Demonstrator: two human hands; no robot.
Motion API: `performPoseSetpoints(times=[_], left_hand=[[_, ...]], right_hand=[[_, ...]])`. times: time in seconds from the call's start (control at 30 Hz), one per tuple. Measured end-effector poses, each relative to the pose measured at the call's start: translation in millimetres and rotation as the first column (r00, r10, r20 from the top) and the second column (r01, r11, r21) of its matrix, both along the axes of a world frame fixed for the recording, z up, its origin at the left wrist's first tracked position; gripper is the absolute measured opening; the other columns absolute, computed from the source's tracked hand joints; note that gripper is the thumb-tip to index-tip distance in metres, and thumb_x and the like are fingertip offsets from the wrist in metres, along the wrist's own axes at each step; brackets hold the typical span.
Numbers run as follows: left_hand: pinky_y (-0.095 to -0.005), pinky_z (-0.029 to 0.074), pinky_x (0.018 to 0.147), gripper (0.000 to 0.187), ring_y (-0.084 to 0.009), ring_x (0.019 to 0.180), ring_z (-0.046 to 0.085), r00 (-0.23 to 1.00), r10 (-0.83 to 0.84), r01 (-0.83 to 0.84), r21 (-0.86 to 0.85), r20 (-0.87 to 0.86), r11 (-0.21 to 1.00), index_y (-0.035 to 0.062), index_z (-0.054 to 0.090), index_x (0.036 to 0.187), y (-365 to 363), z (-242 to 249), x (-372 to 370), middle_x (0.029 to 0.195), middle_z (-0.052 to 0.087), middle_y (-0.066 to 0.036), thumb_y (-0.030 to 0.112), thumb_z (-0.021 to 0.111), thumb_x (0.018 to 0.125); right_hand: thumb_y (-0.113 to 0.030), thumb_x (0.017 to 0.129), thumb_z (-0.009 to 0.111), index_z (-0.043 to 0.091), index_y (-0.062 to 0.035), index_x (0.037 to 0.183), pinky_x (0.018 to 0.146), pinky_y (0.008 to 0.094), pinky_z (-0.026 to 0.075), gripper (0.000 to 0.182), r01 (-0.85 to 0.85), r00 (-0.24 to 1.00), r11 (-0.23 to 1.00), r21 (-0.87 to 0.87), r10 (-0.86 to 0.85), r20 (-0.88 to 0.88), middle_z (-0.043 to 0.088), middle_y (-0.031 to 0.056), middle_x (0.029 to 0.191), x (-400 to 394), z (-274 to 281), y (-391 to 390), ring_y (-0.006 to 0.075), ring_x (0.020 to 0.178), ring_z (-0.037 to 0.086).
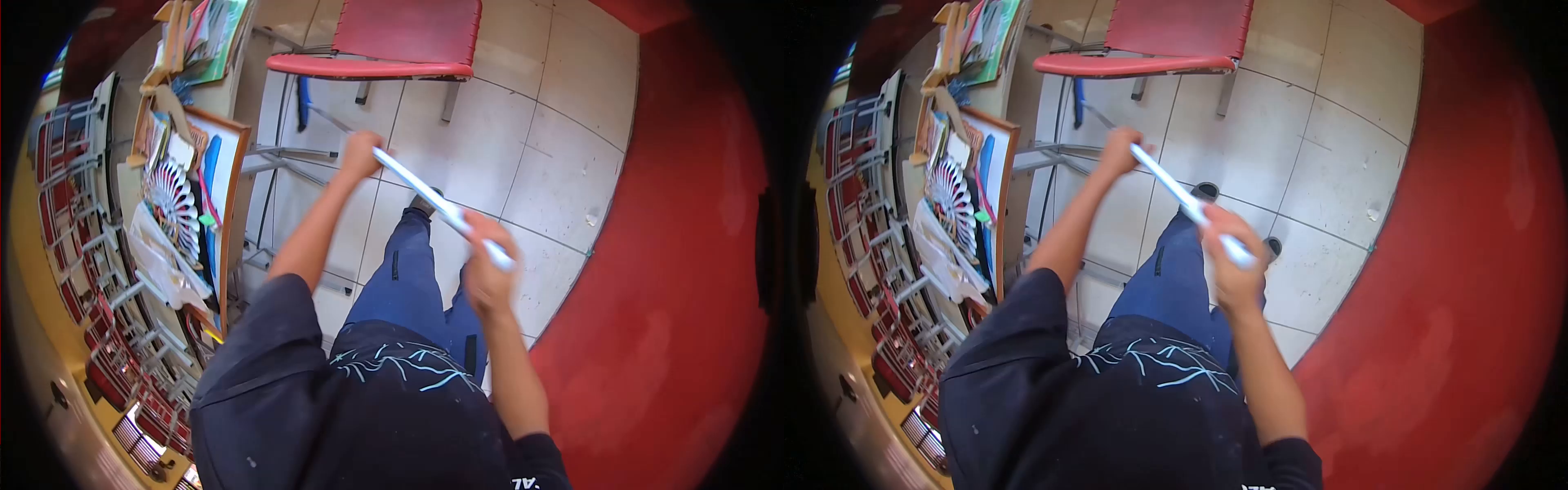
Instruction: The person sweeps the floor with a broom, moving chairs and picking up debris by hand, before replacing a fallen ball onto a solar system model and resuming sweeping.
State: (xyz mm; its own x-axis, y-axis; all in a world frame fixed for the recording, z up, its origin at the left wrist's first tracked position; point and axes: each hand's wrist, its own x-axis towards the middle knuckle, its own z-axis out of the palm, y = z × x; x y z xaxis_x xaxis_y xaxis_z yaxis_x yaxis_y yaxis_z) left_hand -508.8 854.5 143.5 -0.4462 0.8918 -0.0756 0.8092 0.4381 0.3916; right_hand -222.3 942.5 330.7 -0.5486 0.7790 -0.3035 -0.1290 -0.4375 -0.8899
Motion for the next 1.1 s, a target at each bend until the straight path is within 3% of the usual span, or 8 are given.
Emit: performPoseSetpoints(times=[0.1, 0.2, 0.3, 0.43, 0.6, 0.77, 0.9, 1.1], left_hand=[[-0.0479, 0.051, 0.073, 0.032, -0.0321, 0.098, 0.059, 0.937, -0.025, -0.136, -0.43, -0.348, 0.892, 0.011, 0.068, 0.085, -38, -54, -99, 0.1, 0.061, -0.013, 0.037, 0.075, 0.068], [-0.0524, 0.05, 0.083, 0.04, -0.0332, 0.115, 0.051, 0.991, -0.127, 0.107, -0.752, 0.03, 0.65, 0.0142, 0.067, 0.1, -48, -103, -113, 0.119, 0.055, -0.012, 0.038, 0.075, 0.069], [-0.0431, 0.055, 0.067, 0.025, -0.0332, 0.078, 0.067, 0.929, -0.295, 0.369, -0.498, 0.225, 0.785, 0.0134, 0.072, 0.074, -31, -166, -16, 0.08, 0.068, -0.014, 0.038, 0.067, 0.071], [-0.048, 0.046, 0.076, 0.036, -0.0328, 0.079, 0.063, 0.88, -0.051, 0.166, -0.207, 0.472, 0.964, 0.0137, 0.07, 0.066, 38, -53, 132, 0.075, 0.067, -0.011, 0.047, 0.064, 0.076], [-0.0424, 0.045, 0.072, 0.041, -0.0354, 0.066, 0.058, 0.727, -0.29, 0.223, 0.185, 0.623, 0.957, 0.0073, 0.062, 0.054, 97, 40, 157, 0.06, 0.06, -0.016, 0.042, 0.067, 0.076], [-0.0427, 0.047, 0.068, 0.042, -0.0362, 0.057, 0.058, 0.864, -0.328, 0.282, 0.173, 0.381, 0.944, 0.008, 0.061, 0.054, 105, 26, 67, 0.054, 0.057, -0.015, 0.043, 0.067, 0.075], [-0.0452, 0.049, 0.076, 0.027, -0.0328, 0.082, 0.065, 0.868, -0.456, 0.494, -0.245, 0.197, 0.834, 0.0121, 0.069, 0.073, 138, -76, -21, 0.08, 0.067, -0.012, 0.038, 0.071, 0.068], [-0.0409, 0.053, 0.079, 0.027, -0.0308, 0.09, 0.067, 0.668, -0.478, 0.73, -0.376, 0.57, 0.571, 0.0168, 0.074, 0.09, 114, -95, 43, 0.094, 0.071, -0.01, 0.03, 0.068, 0.067]], right_hand=[[-0.008, 0.084, 0.07, 0.065, -0.0021, 0.083, 0.088, 0.0312, 0.046, 0.008, -0.01, 0.994, 0.999, 0.054, 0.004, 0.112, 0.068, 0.0134, 0.1, -122, -75, -43, 0.0198, 0.096, 0.063], [-0.006, 0.086, 0.067, 0.065, -0.0035, 0.084, 0.081, 0.0273, 0.047, 0.004, 0.061, 0.967, 0.998, -0.011, -0.056, 0.247, 0.066, 0.0127, 0.103, -144, -84, -64, 0.0184, 0.095, 0.062], [-0.01, 0.091, 0.062, 0.061, -0.0044, 0.102, 0.076, 0.0294, 0.051, 0.012, 0.284, 0.914, 0.932, -0.228, -0.191, 0.358, 0.064, 0.0126, 0.109, -74, -52, -41, 0.0173, 0.096, 0.061], [-0.011, 0.093, 0.058, 0.055, -0.0068, 0.087, 0.071, 0.0293, 0.043, 0.008, 0.227, 0.87, 0.972, 0.061, -0.231, 0.435, 0.062, 0.0142, 0.106, -15, 66, -10, 0.0174, 0.093, 0.056], [-0.015, 0.093, 0.056, 0.047, -0.0075, 0.081, 0.066, 0.0257, 0.044, 0.016, 0.227, 0.906, 0.931, 0.284, -0.309, 0.289, 0.055, 0.0099, 0.093, 11, 156, 15, 0.0245, 0.102, 0.055], [-0.024, 0.095, 0.055, 0.053, -0.0046, 0.09, 0.076, 0.0332, 0.05, 0.02, 0.441, 0.866, 0.895, 0.07, -0.445, 0.229, 0.058, 0.0142, 0.106, -5, 138, 21, 0.0284, 0.106, 0.054], [-0.015, 0.095, 0.056, 0.056, -0.0043, 0.096, 0.08, 0.0388, 0.048, 0.011, 0.555, 0.827, 0.825, -0.104, -0.534, 0.174, 0.058, 0.0173, 0.111, -79, 4, -2, 0.0255, 0.109, 0.054], [-0.017, 0.096, 0.055, 0.053, -0.004, 0.092, 0.078, 0.0334, 0.046, 0.013, 0.665, 0.727, 0.735, -0.13, -0.599, 0.334, 0.056, 0.0141, 0.105, -49, 32, -21, 0.0225, 0.106, 0.054]])
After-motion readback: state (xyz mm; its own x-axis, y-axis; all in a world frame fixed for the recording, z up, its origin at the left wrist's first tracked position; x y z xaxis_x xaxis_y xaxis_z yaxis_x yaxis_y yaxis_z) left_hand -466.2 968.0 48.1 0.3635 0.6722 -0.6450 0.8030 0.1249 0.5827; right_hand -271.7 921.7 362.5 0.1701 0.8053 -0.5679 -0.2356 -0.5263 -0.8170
